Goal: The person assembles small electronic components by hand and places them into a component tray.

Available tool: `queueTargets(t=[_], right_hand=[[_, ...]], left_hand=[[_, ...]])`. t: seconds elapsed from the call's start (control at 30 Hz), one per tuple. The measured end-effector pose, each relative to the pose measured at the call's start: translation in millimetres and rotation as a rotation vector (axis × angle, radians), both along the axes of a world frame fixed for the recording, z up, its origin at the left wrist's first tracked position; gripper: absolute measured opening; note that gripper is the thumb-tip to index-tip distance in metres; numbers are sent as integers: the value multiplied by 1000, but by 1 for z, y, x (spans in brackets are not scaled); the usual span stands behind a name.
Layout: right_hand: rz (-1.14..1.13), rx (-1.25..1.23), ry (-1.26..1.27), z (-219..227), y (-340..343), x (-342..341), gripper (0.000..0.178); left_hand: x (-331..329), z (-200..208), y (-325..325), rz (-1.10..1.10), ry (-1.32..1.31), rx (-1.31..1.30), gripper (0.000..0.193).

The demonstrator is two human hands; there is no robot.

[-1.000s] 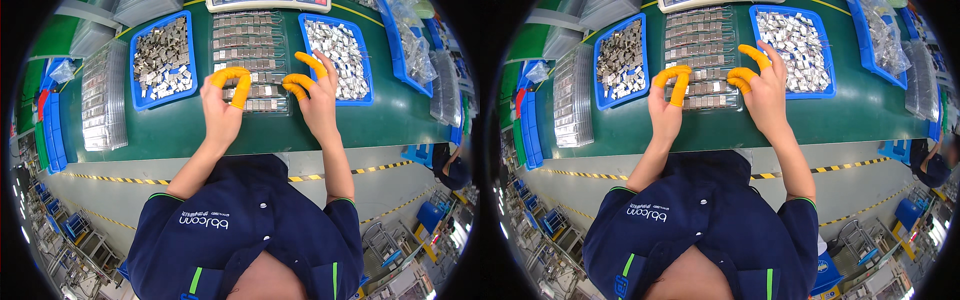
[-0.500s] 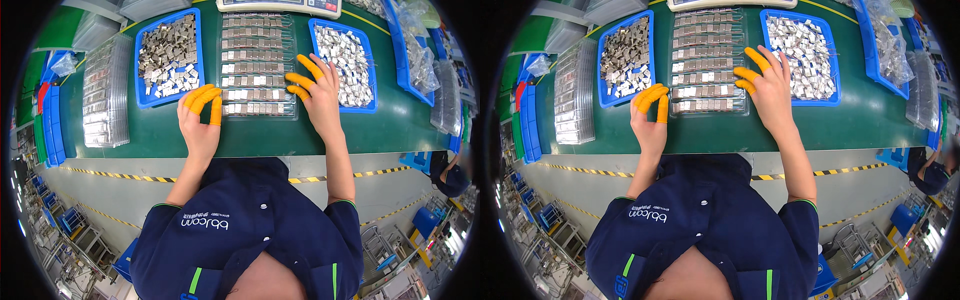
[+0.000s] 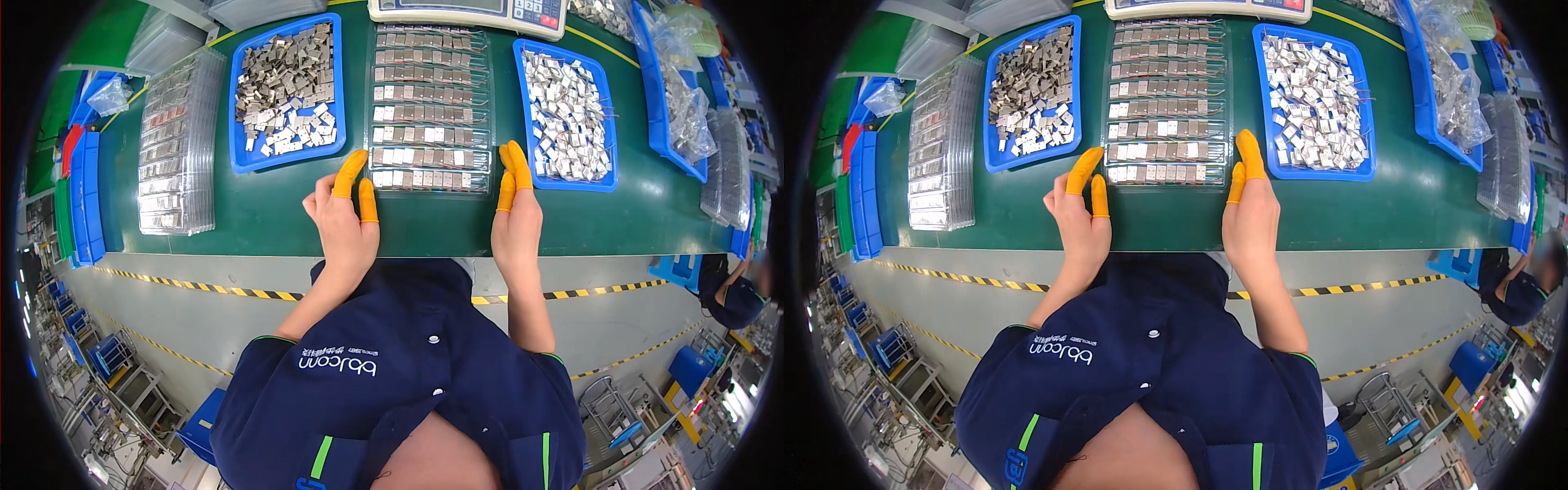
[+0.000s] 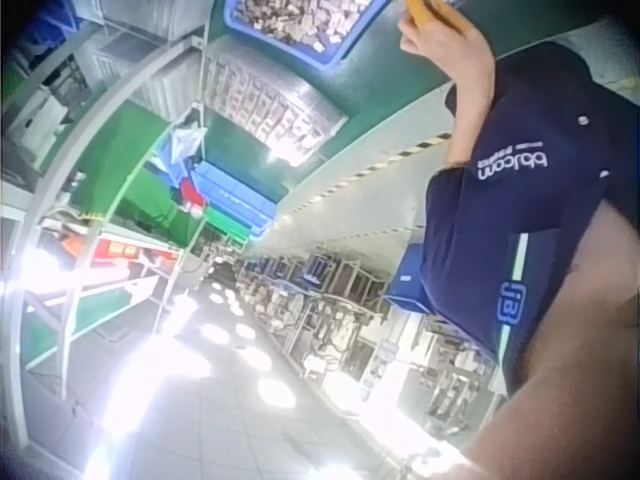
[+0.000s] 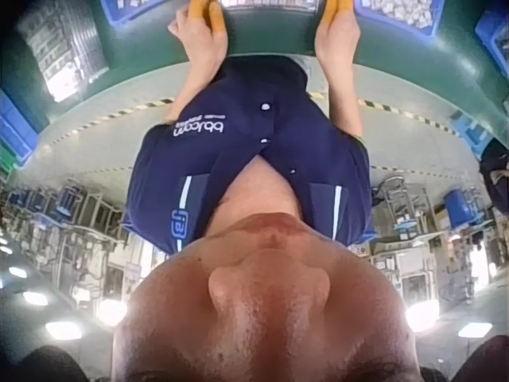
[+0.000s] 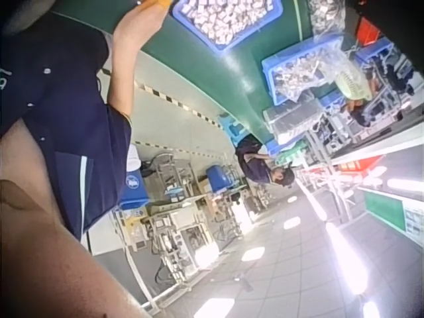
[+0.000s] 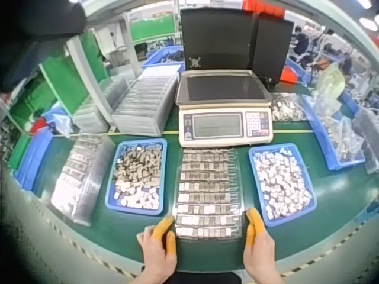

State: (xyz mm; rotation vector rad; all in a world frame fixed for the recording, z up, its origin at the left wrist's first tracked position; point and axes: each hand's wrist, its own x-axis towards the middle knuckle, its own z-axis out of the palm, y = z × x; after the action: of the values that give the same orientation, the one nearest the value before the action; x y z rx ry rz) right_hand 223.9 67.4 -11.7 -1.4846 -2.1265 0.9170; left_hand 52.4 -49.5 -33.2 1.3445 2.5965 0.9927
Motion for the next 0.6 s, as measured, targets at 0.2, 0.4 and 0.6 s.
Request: queueTargets(t=[0.2, 0.4, 0.6], right_hand=[[-25, -3, 267, -3, -6, -4, 44], [1, -83, 278, 0, -14, 5, 41], [58, -139, 307, 7, -35, 11, 39]], left_hand=[[3, -5, -4, -23, -98, 29, 29], [1, -7, -14, -6, -127, 84, 31], [-4, -8, -33, 18, -79, 126, 30]])
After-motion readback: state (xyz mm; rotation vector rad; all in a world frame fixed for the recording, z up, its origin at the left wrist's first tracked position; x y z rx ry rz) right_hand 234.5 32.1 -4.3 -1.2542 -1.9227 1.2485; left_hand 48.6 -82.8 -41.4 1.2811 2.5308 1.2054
